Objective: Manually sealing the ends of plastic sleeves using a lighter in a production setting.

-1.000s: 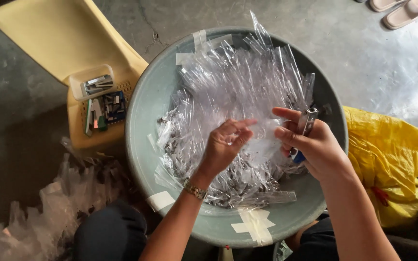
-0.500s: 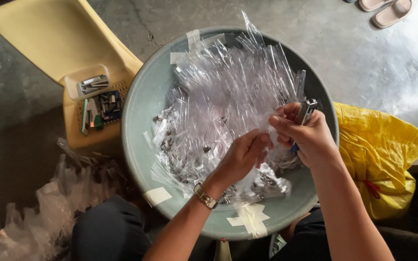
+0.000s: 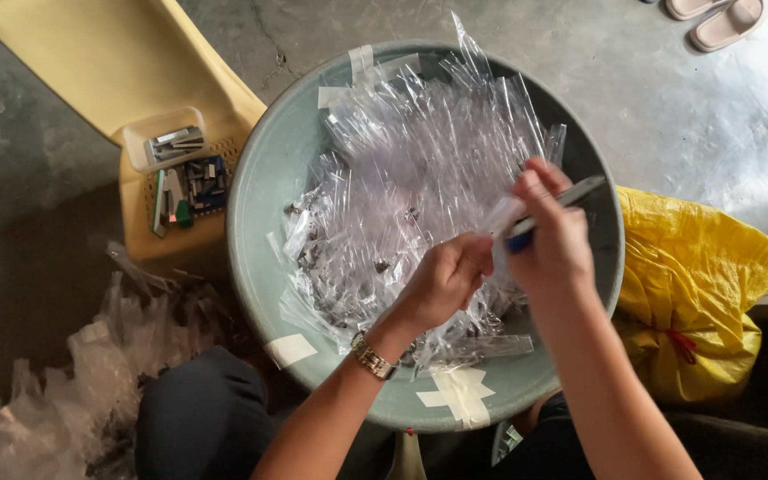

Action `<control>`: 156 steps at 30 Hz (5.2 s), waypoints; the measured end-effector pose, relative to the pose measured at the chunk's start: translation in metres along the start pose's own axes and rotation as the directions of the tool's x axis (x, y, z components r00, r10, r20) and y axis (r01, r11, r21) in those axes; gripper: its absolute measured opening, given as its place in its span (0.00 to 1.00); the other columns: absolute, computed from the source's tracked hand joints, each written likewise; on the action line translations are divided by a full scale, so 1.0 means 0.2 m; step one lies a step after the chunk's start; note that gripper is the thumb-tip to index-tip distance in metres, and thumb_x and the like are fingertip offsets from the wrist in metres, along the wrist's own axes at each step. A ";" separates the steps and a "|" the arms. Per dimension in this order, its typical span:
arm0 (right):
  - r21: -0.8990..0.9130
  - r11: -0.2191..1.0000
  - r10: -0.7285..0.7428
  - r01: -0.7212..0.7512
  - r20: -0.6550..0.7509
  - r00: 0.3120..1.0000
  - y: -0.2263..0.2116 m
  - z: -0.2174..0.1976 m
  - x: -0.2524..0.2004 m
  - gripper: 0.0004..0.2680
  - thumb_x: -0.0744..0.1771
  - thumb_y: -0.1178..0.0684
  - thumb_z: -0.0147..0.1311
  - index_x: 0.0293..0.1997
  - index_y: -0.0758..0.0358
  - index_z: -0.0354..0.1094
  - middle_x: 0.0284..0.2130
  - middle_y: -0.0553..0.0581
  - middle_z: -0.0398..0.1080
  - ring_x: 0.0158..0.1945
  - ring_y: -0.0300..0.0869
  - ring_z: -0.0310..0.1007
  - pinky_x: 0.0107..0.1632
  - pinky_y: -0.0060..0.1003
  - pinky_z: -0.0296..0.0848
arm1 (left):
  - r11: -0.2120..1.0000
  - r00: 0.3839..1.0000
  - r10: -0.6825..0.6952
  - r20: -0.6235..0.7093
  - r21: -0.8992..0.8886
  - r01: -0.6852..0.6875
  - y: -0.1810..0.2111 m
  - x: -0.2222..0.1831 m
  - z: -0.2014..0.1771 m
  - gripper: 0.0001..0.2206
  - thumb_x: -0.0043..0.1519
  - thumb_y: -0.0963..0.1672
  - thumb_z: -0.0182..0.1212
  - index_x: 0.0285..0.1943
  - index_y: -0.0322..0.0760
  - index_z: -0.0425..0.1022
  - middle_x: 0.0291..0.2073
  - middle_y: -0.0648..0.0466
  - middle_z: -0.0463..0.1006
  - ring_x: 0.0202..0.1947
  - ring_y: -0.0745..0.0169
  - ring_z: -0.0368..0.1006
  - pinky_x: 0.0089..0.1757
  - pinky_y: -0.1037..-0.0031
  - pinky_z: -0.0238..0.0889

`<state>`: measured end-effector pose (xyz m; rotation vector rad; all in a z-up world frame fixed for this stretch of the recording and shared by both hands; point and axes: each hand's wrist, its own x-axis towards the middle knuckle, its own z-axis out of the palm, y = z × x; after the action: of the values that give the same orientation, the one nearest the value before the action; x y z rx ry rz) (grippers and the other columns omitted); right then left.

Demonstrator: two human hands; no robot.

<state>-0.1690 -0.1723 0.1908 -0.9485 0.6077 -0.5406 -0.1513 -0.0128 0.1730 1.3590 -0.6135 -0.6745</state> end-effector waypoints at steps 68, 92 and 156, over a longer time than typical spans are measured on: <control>-0.556 0.802 -0.027 0.220 0.334 0.942 -0.22 -0.19 -0.01 0.04 0.68 0.58 0.59 0.46 0.63 0.75 0.22 0.54 0.69 0.25 0.37 0.67 0.30 0.29 0.69 | 0.967 0.934 0.086 -0.346 0.255 0.006 -0.28 0.36 -0.51 0.05 0.65 0.43 0.59 0.40 0.37 0.74 0.36 0.51 0.82 0.38 0.61 0.80 0.42 0.76 0.78; -0.272 0.960 0.044 0.068 0.386 0.922 -0.15 -0.12 0.00 0.11 0.65 0.62 0.63 0.49 0.76 0.68 0.19 0.58 0.64 0.21 0.39 0.67 0.25 0.33 0.72 | 0.978 0.963 0.208 0.171 -0.017 -0.208 0.11 -0.06 -0.19 0.24 0.73 0.40 0.47 0.80 0.45 0.53 0.54 0.33 0.77 0.45 0.47 0.79 0.46 0.60 0.78; -0.234 0.971 0.122 -0.046 0.326 0.938 -0.16 -0.18 0.03 0.07 0.65 0.63 0.63 0.43 0.72 0.71 0.20 0.58 0.68 0.21 0.39 0.74 0.28 0.38 0.79 | 0.993 0.989 0.101 -0.112 -0.043 -0.107 0.04 0.05 -0.20 0.07 0.63 0.42 0.67 0.48 0.37 0.80 0.35 0.47 0.85 0.35 0.60 0.82 0.42 0.70 0.77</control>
<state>-0.1940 -0.2129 0.2010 -1.1914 0.3997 -0.2242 -0.1140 0.0075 0.1762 1.3000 -0.5722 -0.5240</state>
